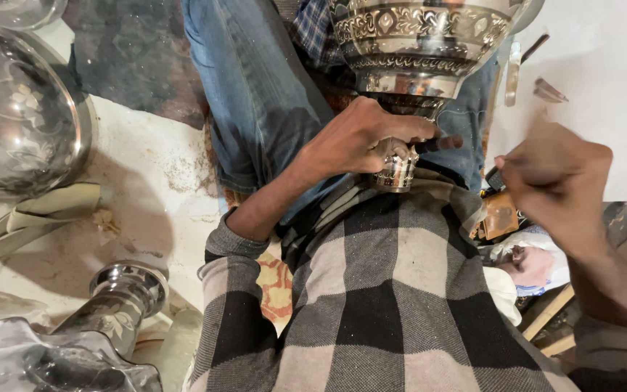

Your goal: The person uses a chisel and a wooden mallet to engrave decorative patterns on the stem of a silver metal vase. They hold the vase steady with one hand and repeatedly strike the chisel with the mallet to create fine details.

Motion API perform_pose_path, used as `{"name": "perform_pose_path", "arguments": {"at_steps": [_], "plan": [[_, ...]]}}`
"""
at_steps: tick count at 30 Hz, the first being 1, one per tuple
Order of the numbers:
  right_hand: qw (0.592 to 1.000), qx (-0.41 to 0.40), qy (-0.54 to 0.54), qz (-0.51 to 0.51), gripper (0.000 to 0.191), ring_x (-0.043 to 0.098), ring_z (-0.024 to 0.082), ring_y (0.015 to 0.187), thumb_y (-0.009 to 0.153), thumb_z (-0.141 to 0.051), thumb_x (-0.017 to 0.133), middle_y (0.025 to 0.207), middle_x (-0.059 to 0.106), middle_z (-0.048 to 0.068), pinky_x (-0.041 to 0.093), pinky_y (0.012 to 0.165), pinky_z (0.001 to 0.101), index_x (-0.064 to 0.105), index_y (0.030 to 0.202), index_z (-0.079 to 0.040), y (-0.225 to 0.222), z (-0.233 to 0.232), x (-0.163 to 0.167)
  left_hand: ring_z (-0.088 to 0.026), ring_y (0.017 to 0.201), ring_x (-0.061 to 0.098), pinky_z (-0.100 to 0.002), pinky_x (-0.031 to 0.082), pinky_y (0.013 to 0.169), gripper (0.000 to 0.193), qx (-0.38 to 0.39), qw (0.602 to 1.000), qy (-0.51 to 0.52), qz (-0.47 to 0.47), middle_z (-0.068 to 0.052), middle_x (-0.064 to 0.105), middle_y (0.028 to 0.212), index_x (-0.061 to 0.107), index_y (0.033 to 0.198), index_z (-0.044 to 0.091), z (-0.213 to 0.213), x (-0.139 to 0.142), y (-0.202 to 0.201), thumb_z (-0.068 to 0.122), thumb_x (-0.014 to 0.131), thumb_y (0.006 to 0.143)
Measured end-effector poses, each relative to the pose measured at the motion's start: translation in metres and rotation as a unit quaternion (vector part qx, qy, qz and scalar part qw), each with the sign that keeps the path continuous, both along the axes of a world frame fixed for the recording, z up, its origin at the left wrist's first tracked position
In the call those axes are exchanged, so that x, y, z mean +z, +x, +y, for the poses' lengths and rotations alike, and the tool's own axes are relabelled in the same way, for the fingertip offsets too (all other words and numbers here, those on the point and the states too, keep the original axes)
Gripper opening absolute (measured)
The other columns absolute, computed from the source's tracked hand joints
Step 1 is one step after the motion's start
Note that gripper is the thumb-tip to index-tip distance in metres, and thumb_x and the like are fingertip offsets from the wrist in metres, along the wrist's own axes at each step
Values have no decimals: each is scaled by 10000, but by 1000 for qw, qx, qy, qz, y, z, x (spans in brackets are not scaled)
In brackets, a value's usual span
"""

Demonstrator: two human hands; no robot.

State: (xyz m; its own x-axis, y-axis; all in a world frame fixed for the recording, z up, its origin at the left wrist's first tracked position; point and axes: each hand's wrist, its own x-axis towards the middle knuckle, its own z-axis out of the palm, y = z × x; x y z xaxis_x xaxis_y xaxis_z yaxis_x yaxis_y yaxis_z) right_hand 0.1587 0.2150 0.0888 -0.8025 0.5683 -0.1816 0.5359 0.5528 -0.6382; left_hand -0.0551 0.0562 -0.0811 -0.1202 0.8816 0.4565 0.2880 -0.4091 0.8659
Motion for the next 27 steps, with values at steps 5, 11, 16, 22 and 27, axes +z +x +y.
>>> {"name": "perform_pose_path", "arguments": {"at_steps": [5,11,16,22,27], "plan": [[996,0,-82,41,172,628,170,606,895,-194,743,724,652,104,499,587,300,690,930,-34,-1,3,0,-196,863,807,-298,580,595,618,-25,999,-4,-20,-104,785,1084,685,1260,79,-2,7,-7,-89,659,666],[979,82,121,-144,353,560,236,599,628,-94,795,658,593,161,471,595,377,633,910,40,19,7,7,-237,647,705,-360,524,582,349,-45,998,-29,16,-123,743,893,733,1037,38,1,6,-15,-19,740,692],[997,-69,-35,0,232,635,163,745,909,-151,818,854,656,80,531,668,306,654,1001,-16,24,-2,-27,-199,776,800,-300,626,611,354,140,945,104,-277,-110,778,986,750,1089,47,-20,-18,0,-179,586,872],[929,-154,-294,166,331,709,167,781,923,-70,788,892,689,64,619,717,340,603,1198,-65,27,-32,-123,-287,989,756,-337,628,876,375,530,805,-107,-242,-226,760,1091,601,1322,-73,-107,-34,7,-144,648,957],[883,-192,-367,221,471,663,125,654,856,-86,827,806,677,41,556,590,307,559,1242,-80,35,-32,-131,-219,1044,771,-293,652,909,388,653,712,-254,-54,-190,753,1138,597,1364,-65,-121,-3,34,-62,650,980]]}}
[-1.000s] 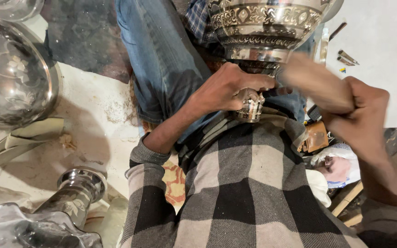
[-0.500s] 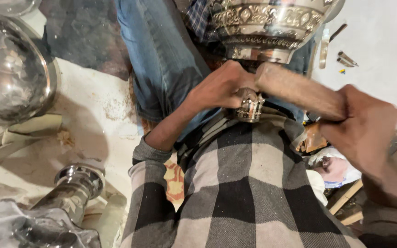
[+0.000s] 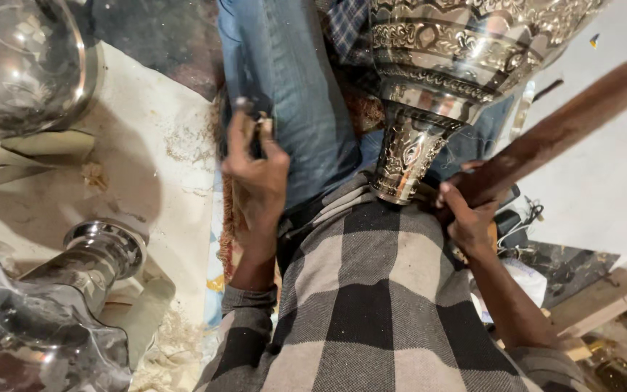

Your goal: The person uses a chisel and a wooden mallet to engrave decorative patterns on the stem of a silver metal vase. They hold the vase steady with one hand and repeatedly strike the chisel with the mallet to create fine details.

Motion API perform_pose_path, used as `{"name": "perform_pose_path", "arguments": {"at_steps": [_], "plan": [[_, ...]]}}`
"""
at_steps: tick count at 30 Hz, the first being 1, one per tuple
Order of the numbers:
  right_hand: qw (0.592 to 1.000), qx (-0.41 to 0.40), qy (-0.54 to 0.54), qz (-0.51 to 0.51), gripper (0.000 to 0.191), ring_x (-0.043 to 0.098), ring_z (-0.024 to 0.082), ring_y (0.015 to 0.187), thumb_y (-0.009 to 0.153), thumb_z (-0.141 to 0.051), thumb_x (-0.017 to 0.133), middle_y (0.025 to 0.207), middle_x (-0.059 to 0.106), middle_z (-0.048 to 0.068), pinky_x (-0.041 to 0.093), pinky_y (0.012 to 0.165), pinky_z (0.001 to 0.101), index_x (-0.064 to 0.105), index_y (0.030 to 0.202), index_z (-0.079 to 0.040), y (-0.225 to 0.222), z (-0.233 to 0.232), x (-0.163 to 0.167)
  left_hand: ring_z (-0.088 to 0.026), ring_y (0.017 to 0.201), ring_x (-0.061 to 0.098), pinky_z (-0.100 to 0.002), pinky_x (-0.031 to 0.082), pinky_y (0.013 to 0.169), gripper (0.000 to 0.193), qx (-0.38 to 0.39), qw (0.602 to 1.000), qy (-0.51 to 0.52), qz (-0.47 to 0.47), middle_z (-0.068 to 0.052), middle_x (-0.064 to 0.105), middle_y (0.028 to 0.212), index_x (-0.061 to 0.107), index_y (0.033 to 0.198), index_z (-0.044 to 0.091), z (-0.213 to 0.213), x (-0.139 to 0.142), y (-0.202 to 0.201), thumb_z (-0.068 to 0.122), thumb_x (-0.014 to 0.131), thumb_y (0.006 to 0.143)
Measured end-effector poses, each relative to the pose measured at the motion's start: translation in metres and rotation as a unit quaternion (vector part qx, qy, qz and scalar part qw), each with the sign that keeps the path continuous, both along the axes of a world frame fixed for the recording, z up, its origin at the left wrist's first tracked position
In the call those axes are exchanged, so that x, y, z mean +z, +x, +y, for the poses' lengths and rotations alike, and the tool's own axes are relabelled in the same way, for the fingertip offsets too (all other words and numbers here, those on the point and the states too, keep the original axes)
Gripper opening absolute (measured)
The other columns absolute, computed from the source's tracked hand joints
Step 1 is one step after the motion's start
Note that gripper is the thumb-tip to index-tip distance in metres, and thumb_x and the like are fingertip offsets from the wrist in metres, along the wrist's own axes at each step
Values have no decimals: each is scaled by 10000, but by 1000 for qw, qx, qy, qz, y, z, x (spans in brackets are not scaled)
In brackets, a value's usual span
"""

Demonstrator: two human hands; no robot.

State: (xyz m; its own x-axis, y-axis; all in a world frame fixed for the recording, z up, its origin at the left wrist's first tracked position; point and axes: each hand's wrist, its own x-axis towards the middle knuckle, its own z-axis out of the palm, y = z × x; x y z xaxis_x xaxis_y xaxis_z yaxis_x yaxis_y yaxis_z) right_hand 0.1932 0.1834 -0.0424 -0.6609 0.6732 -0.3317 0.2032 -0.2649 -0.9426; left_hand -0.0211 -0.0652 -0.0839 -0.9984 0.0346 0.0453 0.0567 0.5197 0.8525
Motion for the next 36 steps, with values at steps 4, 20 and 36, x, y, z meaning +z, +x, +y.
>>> {"name": "perform_pose_path", "arguments": {"at_steps": [4,20,36], "plan": [[961,142,224,-74,234,706,128,653,905,-83,808,783,711,48,630,711,333,673,1076,1,-15,28,13,-229,984,754,-332,618,902,326,-52,955,278,-89,-183,779,1071,631,1314,-68,37,26,9,-33,701,997],[845,380,321,-196,401,673,136,604,726,-30,822,834,721,135,552,553,287,706,1099,61,-76,90,127,-260,1058,788,-349,653,903,488,-476,784,383,-110,-161,761,1158,678,1256,-21,98,7,-17,-237,556,836],[722,482,351,-351,371,737,201,684,760,-89,813,806,683,125,577,637,350,685,1094,7,-132,96,178,-210,905,801,-314,677,799,526,-461,795,381,-102,-199,773,1010,654,1250,-68,105,-3,-12,-193,603,741]]}}
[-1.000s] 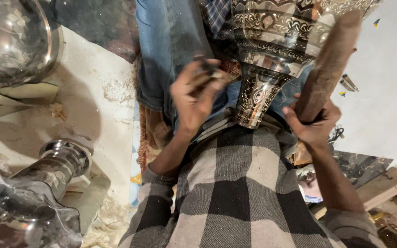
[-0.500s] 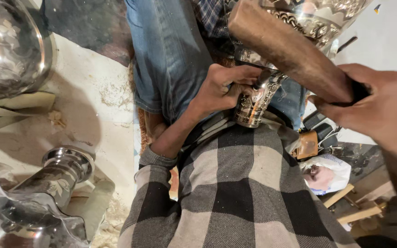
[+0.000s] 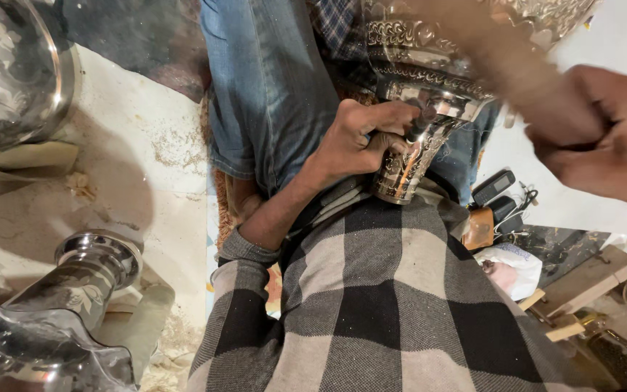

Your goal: The person uses a chisel and a wooden mallet to engrave decorative patterns on the stem of a silver metal vase. They hold the vase steady with one hand and repeatedly strike the chisel with the mallet to create fine details.

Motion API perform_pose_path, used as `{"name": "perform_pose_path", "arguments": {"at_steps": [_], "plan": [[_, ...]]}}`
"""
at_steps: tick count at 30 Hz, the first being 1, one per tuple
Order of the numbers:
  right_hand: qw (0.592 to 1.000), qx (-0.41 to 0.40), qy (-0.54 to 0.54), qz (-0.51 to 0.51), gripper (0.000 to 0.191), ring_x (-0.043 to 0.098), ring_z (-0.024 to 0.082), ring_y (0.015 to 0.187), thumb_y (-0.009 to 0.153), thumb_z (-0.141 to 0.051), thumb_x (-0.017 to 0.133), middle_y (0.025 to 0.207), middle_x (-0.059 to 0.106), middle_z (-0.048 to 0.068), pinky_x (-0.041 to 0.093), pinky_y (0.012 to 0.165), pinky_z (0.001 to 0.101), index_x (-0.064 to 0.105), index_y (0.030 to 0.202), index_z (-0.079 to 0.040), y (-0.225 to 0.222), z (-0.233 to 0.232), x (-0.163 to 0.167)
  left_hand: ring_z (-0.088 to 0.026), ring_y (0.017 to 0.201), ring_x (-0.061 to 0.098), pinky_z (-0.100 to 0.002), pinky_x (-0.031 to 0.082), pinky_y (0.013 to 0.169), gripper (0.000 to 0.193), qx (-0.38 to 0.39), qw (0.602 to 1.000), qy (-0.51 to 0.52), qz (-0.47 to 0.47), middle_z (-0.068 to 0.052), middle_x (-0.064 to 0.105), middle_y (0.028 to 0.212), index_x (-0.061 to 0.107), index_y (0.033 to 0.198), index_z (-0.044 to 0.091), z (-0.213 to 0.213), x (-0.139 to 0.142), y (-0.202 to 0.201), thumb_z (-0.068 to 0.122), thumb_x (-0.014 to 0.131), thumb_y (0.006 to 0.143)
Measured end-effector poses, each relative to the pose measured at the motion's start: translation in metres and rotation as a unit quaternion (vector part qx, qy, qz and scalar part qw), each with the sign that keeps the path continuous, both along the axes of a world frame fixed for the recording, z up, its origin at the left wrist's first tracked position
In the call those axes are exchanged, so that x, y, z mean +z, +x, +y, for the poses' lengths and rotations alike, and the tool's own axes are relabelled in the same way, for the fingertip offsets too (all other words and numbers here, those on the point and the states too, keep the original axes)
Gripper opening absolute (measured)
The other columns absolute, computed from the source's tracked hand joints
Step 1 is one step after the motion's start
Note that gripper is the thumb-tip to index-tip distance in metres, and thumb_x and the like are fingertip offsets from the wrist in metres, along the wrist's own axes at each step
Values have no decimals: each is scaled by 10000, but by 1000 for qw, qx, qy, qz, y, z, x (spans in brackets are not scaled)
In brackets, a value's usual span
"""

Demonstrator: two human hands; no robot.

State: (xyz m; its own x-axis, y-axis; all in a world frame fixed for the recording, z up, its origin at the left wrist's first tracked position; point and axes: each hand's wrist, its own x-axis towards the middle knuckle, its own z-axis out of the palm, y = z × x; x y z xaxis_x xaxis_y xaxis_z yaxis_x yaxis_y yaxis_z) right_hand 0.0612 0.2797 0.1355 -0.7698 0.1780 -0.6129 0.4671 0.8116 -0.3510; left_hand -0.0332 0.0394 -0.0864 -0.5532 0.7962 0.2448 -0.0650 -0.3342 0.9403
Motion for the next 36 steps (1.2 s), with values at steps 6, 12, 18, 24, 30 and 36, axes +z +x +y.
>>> {"name": "perform_pose_path", "arguments": {"at_steps": [6,12,18,24,30,36], "plan": [[993,28,79,-80,368,712,230,679,734,-115,811,775,693,159,581,648,375,692,1058,12,-2,7,-1,-206,888,805,-325,689,812,538,-15,1000,13,11,-187,782,998,659,1262,-40,1,-5,2,-189,587,751],[986,40,116,-114,362,692,245,651,766,-131,783,741,672,161,579,626,387,681,1083,13,-8,-4,4,-280,975,798,-346,662,851,429,-15,1000,21,-14,-212,758,1090,688,1188,-44,7,-9,7,-208,570,809],[980,73,141,-120,393,724,262,642,731,-139,796,726,698,181,574,654,387,674,1073,12,-14,-10,5,-283,942,804,-345,681,828,456,-26,998,51,-26,-203,754,1062,688,1171,-49,7,-10,4,-212,546,770],[975,77,151,-143,390,729,261,629,750,-132,783,712,707,168,574,651,384,673,1102,-4,-21,-24,17,-237,891,813,-331,683,804,441,-27,999,38,-19,-180,756,1032,695,1184,-43,8,-11,5,-185,544,794],[944,127,218,-213,393,728,248,638,778,-171,788,702,700,165,575,661,362,653,1115,-23,-22,-26,17,-218,881,792,-323,678,782,486,-33,997,62,-9,-167,750,989,689,1167,-42,7,-9,1,-173,527,728],[969,111,165,-148,358,697,247,596,756,-118,781,707,683,152,557,612,379,661,1077,-11,-20,-18,12,-212,881,794,-317,673,798,424,-35,997,65,14,-139,756,986,684,1151,-24,8,-3,-5,-170,565,771]]}}
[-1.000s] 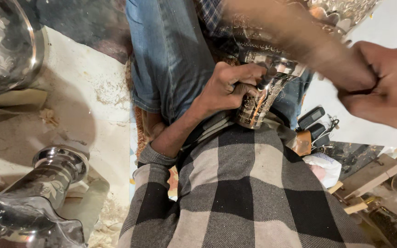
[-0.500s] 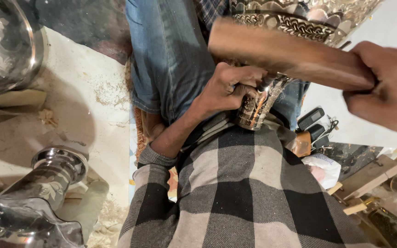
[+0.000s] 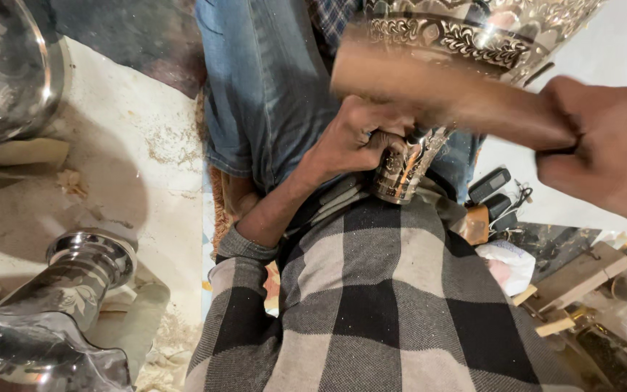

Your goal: The person uses a chisel and a wooden mallet to engrave decorative patterns on the stem of a silver metal vase. They hold the vase steady with one hand and repeatedly strike the chisel with the mallet to create fine details.

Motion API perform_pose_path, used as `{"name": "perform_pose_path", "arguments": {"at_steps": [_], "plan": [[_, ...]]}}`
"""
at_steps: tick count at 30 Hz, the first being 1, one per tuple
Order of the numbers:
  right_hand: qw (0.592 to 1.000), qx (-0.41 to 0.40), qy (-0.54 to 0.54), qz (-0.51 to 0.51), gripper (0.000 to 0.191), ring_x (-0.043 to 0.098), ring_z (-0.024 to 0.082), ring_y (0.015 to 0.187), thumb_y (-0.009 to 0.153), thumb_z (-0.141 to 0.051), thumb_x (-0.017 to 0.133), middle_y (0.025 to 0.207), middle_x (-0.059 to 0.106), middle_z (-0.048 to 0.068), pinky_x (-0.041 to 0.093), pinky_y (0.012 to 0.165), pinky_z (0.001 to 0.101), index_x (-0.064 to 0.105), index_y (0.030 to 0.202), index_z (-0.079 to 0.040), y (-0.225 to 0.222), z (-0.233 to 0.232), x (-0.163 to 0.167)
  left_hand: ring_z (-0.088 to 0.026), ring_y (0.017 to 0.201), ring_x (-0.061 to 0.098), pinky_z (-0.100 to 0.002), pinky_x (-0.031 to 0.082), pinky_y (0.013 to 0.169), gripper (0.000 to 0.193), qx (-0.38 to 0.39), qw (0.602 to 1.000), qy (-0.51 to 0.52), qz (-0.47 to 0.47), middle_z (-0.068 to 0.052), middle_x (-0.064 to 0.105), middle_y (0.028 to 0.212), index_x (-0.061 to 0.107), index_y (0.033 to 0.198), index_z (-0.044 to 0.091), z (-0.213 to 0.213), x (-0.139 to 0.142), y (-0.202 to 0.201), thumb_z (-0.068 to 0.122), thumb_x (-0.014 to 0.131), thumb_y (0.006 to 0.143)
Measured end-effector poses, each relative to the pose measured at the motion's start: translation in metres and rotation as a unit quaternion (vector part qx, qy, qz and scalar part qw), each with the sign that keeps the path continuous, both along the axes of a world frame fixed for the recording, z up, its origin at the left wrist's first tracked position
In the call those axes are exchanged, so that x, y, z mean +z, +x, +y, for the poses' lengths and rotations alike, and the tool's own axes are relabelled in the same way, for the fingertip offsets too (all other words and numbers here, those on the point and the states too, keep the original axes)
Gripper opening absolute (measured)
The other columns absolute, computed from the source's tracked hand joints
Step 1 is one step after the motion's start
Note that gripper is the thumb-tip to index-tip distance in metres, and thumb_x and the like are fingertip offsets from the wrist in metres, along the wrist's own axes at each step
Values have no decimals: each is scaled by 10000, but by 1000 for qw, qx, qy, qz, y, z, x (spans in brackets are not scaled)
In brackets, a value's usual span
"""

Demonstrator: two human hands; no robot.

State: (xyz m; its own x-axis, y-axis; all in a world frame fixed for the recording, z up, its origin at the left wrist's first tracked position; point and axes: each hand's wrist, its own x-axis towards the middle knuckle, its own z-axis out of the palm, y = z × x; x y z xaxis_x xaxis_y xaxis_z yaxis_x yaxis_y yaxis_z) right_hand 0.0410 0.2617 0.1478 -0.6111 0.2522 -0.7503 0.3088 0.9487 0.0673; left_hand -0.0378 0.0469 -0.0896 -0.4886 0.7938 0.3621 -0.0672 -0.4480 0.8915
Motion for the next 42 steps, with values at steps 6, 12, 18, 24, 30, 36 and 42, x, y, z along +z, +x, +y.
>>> {"name": "perform_pose_path", "arguments": {"at_steps": [6,12,18,24,30,36,42], "plan": [[998,-27,19,-54,310,664,218,587,827,-146,752,736,650,121,560,578,354,635,1091,-32,-4,-6,0,-229,900,789,-332,675,800,457,-14,999,-19,-32,-151,737,996,672,1167,-59,-2,4,0,-195,503,764],[997,19,40,-68,323,685,223,561,794,-138,794,737,683,138,552,603,346,659,1065,-29,-14,-3,-1,-226,919,801,-313,682,772,453,-25,997,-45,-60,-159,736,1011,680,1149,-68,0,1,-3,-204,489,761],[999,22,41,-3,433,704,237,585,734,-131,807,767,691,141,561,615,357,656,1125,-22,11,-3,0,-245,938,800,-316,669,763,440,-69,995,-55,-48,-150,737,975,666,1174,-90,-4,0,2,-160,502,771],[998,-34,38,-31,415,684,221,635,805,-127,771,771,676,118,589,620,358,656,1200,-65,16,2,-1,-203,898,803,-300,650,776,478,-69,996,-50,-28,-133,753,995,680,1188,-77,-3,1,-3,-93,525,736],[996,-92,6,-3,373,691,229,642,778,-96,759,739,715,136,588,629,372,669,1138,-54,14,-2,4,-190,873,784,-309,641,781,537,-76,996,-31,-34,-154,760,1018,670,1224,-46,-7,8,-7,-94,512,713],[996,-78,33,-42,342,741,231,614,830,-161,763,745,723,140,597,647,356,645,1132,-51,20,0,2,-177,891,814,-288,642,727,532,-59,995,-82,-10,-117,782,990,706,1216,-9,-2,3,-1,-130,504,739],[988,-125,-50,72,392,678,227,651,729,-107,783,768,672,136,573,614,370,651,1084,-7,33,3,-4,-238,974,803,-323,670,855,503,-49,998,-38,-24,-145,763,1064,669,1230,-13,-3,-4,4,-142,528,765]]}}
